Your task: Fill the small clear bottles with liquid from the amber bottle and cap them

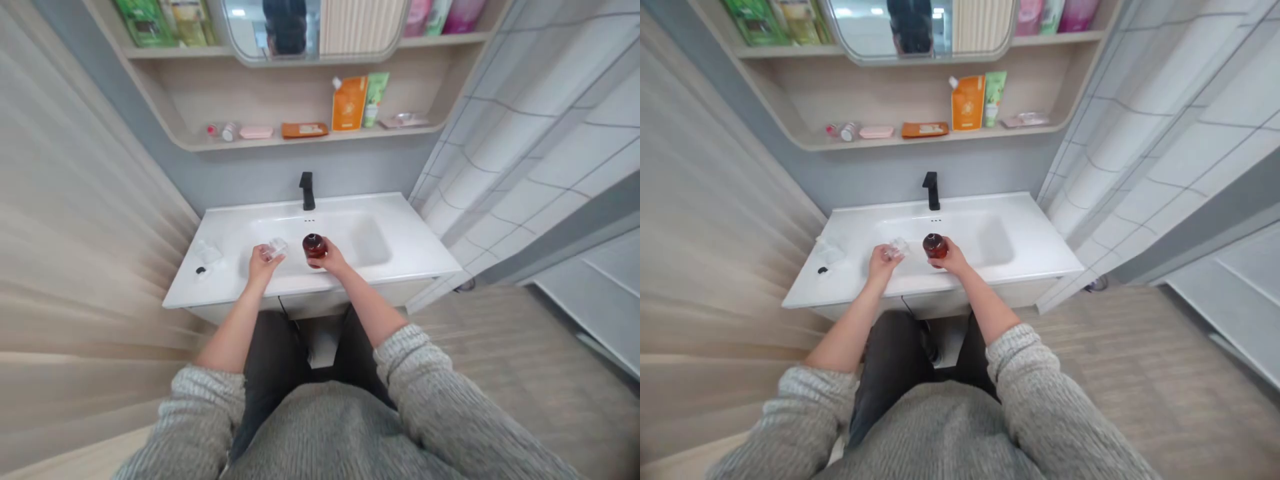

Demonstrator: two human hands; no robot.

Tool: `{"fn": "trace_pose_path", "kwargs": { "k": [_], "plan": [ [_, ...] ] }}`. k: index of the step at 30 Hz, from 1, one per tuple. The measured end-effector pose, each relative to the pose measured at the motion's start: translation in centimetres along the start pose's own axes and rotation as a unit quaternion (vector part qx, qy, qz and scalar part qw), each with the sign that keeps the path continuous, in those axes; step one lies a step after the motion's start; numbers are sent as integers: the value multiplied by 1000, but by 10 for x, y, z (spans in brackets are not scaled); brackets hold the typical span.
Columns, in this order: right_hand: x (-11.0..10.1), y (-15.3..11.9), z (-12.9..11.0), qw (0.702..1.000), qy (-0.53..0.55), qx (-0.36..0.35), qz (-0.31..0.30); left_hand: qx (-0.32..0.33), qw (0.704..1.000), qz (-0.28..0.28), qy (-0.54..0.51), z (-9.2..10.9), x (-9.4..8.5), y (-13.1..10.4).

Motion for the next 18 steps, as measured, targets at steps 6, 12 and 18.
{"fn": "trace_pose_path", "kwargs": {
  "k": [6, 12, 18],
  "plan": [
    [-6, -1, -6, 999, -6, 12, 42, 33, 994, -22, 98, -2, 6, -3],
    [-41, 0, -18, 998, -35, 6, 59, 36, 990, -14, 136, -1, 6, -2],
    [-132, -12, 1, 988, -128, 19, 84, 40, 990, -10, 132, 4, 5, -3]
  ]
}}
Point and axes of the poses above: each hand's wrist, its own y-axis towards the middle knuckle, its own x-axis out of the palm, z = x × y, the point moved 8 cm from there along y, towards the middle knuckle, and after that the axes turned 12 degrees about -x, right-handed, at the moved point
